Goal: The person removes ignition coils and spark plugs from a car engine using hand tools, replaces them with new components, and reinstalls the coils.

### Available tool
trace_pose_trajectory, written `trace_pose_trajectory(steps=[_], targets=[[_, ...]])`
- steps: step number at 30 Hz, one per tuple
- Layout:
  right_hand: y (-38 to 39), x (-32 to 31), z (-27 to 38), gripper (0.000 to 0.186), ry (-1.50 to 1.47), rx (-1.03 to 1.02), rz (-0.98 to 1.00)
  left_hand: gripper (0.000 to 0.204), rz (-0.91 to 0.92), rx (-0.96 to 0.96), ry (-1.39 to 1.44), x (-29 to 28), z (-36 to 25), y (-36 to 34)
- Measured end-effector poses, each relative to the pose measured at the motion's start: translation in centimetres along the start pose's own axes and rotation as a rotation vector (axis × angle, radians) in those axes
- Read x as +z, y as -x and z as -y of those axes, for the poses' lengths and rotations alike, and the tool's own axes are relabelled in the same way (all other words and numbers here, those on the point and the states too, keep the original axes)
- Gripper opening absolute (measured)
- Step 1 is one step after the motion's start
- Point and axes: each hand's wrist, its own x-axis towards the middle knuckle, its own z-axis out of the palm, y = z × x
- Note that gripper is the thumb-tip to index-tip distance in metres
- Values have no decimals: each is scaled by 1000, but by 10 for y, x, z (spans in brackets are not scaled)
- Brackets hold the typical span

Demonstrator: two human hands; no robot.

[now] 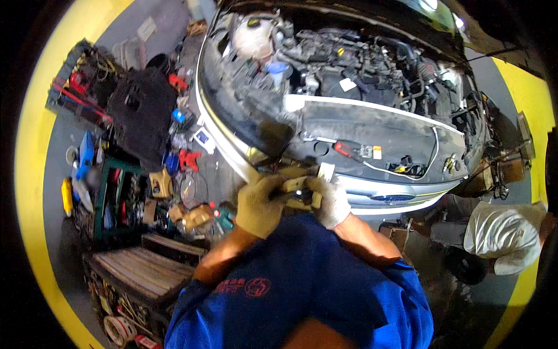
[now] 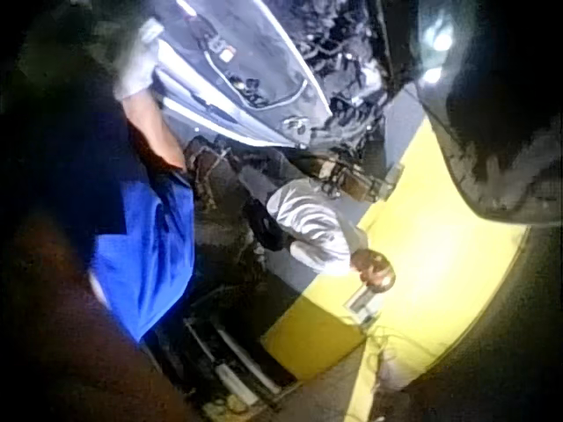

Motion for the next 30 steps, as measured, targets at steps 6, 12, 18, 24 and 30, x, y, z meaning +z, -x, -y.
trace_pose_trajectory(steps=[6,12,18,24,30], targets=[[2,18,10,22,83,-89,22,22,-4,131,-64,-13,8,4],[-3,21,-3,24,-238,6,-8,27,-278,468,-89,5,7,6],[0,24,2,20,-176,-118,-45,17,82,-495,681,-4,21,21],[15,55,21,21,1172,-653,41,34,287,-370,851,19,55,28],[12,65,24,20,1400,-795,132,37,303,-897,1663,13,56,35]])
